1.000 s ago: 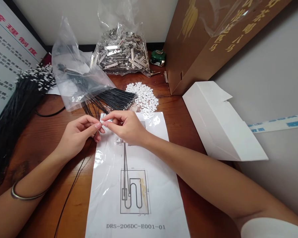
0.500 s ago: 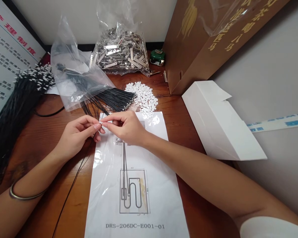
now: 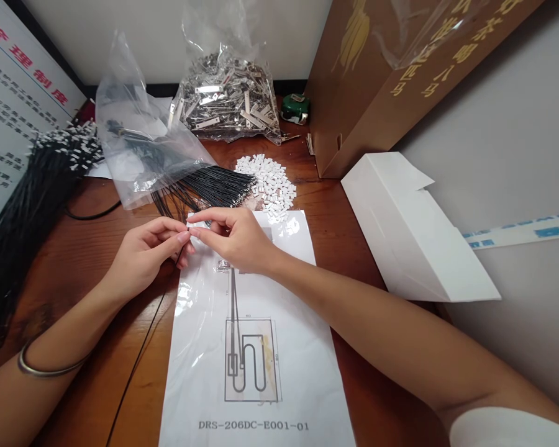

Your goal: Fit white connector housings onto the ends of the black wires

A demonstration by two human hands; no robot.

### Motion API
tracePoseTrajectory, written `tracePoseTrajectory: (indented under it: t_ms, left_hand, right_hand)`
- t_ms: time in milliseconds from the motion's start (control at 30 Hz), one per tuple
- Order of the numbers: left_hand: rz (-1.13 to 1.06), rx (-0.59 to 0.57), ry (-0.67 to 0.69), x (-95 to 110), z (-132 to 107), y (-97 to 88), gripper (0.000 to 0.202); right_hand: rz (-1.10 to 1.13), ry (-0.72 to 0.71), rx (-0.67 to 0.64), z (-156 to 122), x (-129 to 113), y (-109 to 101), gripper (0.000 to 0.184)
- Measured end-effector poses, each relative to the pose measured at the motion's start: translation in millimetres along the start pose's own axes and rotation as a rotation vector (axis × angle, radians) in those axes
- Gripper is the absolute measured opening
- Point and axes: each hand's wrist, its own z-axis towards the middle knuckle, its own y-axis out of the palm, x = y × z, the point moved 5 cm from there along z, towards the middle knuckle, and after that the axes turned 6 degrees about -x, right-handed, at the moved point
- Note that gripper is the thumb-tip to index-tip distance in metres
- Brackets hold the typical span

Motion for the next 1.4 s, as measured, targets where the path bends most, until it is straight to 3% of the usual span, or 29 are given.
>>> tracePoseTrajectory:
  t_ms: [333,900,1167,1300,1400]
  left_hand:
    - [0.031,0.047,-0.011,1.0,0.0,-1.3,0.034]
    - [-0.056,-0.001,-0.009,-2.9,-0.6,-2.7,0.025]
    - [-0.076,-0.014,-0.006,-3.9,0.5,-3.3,0.024]
    - [-0.055,-0.020,0.009,-3.3,0.3,-2.7,0.026]
    - [-0.059,-0.031,0.025,-3.3,-0.4,-3.0,0.023]
  right_hand:
    - [-0.086,-0.041,-0.011,-0.4,-2.0,1.5,0.027]
    - [-0.161,-0.140,-0.023,-0.9,-6.6,3.0,0.029]
    - [-0.224,-0.255,-0.001,-1.7,-9.3,3.0,0.026]
    - [-0.199,-0.229,0.019,-2.7,-10.2,3.7,0.025]
    - [-0.118,-0.144,0.109,-2.9,-8.1,-0.8,0.025]
